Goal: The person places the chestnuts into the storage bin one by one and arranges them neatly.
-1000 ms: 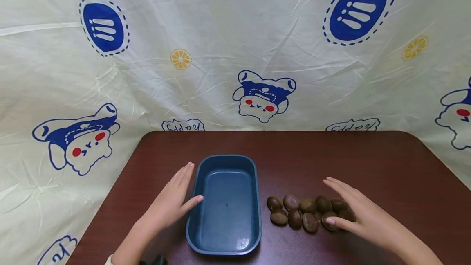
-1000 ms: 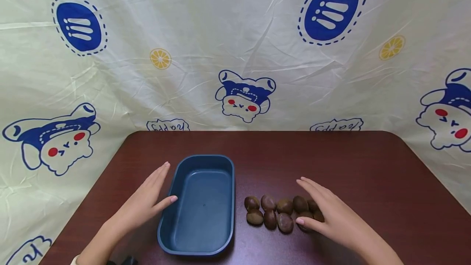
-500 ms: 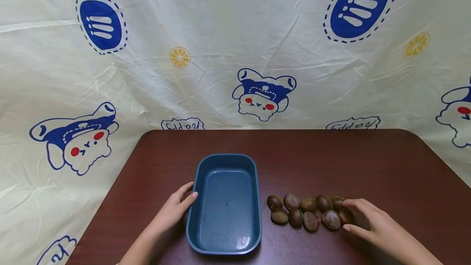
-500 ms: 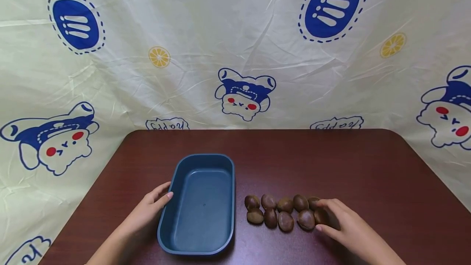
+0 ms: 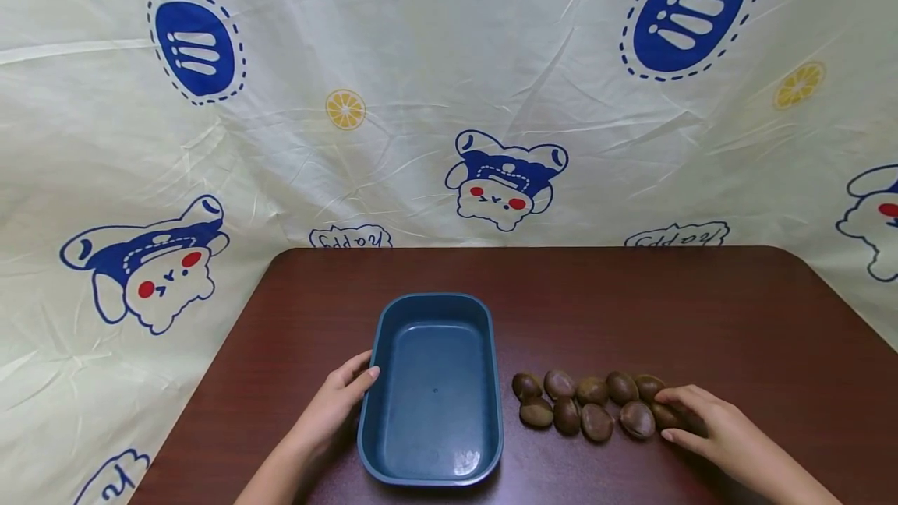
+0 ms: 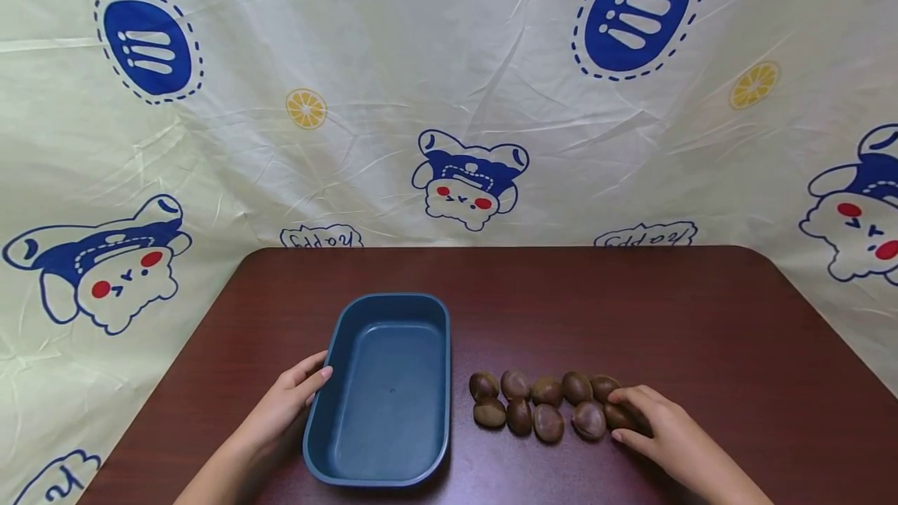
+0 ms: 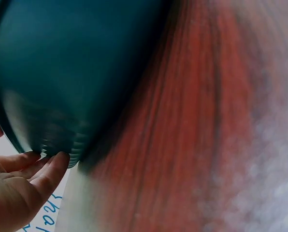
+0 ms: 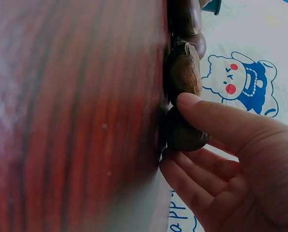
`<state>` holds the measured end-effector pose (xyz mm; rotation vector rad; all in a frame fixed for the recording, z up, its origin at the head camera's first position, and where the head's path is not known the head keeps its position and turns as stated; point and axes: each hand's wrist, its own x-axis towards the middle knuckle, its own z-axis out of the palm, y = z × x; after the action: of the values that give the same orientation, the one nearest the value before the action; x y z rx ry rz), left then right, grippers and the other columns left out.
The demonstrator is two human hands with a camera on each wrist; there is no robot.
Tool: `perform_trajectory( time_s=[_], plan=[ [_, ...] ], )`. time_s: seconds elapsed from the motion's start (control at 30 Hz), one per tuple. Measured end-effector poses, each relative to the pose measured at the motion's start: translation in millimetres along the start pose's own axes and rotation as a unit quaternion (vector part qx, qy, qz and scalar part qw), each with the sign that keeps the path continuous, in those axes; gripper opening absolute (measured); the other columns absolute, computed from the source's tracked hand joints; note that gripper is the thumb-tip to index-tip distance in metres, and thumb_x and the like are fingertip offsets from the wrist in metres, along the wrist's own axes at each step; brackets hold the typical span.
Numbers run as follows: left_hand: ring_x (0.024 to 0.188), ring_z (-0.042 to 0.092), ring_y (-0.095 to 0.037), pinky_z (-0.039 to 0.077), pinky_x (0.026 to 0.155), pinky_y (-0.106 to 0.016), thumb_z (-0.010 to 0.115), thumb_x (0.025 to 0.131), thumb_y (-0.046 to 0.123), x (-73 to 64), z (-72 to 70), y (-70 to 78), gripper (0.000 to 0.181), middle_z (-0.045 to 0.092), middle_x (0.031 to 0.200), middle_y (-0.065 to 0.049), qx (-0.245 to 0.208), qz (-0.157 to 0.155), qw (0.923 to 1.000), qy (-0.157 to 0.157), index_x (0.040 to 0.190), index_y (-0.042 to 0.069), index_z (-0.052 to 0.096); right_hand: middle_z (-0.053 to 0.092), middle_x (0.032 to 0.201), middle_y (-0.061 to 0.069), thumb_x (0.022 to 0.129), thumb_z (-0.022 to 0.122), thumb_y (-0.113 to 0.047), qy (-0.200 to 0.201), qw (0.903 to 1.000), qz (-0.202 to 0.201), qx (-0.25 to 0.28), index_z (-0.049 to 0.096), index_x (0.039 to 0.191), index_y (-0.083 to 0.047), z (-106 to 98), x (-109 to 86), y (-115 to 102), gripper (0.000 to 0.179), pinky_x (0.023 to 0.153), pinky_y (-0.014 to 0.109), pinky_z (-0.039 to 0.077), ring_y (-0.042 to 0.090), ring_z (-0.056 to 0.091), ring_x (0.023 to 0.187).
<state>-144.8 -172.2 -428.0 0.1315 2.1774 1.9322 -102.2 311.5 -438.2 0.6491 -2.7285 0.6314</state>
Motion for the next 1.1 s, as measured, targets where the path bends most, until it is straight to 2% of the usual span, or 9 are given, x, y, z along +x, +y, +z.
perform_trajectory(
  time_s=[0.1, 0.33, 0.63, 0.87, 1.1],
  plan=[
    [0.098, 0.054, -0.027, 0.044, 0.083, -0.037, 0.051, 0.092, 0.028, 0.7, -0.1, -1.9, 0.053, 0.053, 0.113, -0.021, 0.002, 0.001, 1.0000, 0.004, 0.131, -0.006, 0.037, 0.058, 0.092, -0.006, 0.065, 0.079, -0.013, -0.003, 0.9998, 0.015, 0.010, 0.061, 0.096, -0.012, -0.7, 0.2, -0.9, 0.036, 0.062, 0.023, 0.048, 0.001, 0.054, 0.085],
    [0.099, 0.054, -0.027, 0.044, 0.083, -0.036, 0.052, 0.092, 0.027, 0.0, -0.8, -2.8, 0.054, 0.053, 0.115, -0.022, -0.002, 0.000, 1.0000, 0.002, 0.131, -0.006, 0.037, 0.059, 0.085, -0.010, 0.065, 0.078, -0.006, 0.009, 0.9980, 0.031, 0.054, 0.059, 0.088, -0.017, -1.0, 1.8, -4.0, 0.031, 0.058, 0.022, 0.048, -0.002, 0.055, 0.077],
    [0.099, 0.054, -0.028, 0.045, 0.082, -0.034, 0.051, 0.092, 0.027, 0.3, -0.8, -3.2, 0.054, 0.052, 0.115, -0.023, -0.008, 0.002, 1.0000, -0.006, 0.132, -0.005, 0.036, 0.061, 0.088, -0.006, 0.068, 0.075, 0.001, 0.038, 0.9934, 0.026, 0.106, 0.059, 0.090, -0.017, -8.8, 7.5, -14.1, 0.032, 0.065, 0.008, 0.042, -0.002, 0.058, 0.079],
    [0.100, 0.053, -0.028, 0.045, 0.082, -0.034, 0.051, 0.092, 0.028, -0.6, -0.2, -2.5, 0.054, 0.052, 0.117, -0.023, -0.004, 0.005, 1.0000, -0.006, 0.132, -0.005, 0.036, 0.060, 0.092, -0.007, 0.072, 0.071, 0.003, 0.032, 0.9877, 0.006, 0.153, 0.059, 0.096, -0.017, -21.5, 28.5, -41.1, 0.033, 0.069, 0.013, 0.045, 0.003, 0.060, 0.081],
    [0.102, 0.052, -0.028, 0.044, 0.084, -0.035, 0.051, 0.092, 0.028, -0.4, -0.4, -2.5, 0.054, 0.050, 0.119, -0.023, -0.003, 0.006, 1.0000, -0.005, 0.132, -0.006, 0.036, 0.061, 0.097, -0.004, 0.077, 0.067, 0.001, -0.006, 0.9716, -0.045, 0.232, 0.058, 0.103, -0.014, -20.7, 61.8, -73.8, 0.031, 0.066, 0.023, 0.050, 0.009, 0.061, 0.083]
  ],
)
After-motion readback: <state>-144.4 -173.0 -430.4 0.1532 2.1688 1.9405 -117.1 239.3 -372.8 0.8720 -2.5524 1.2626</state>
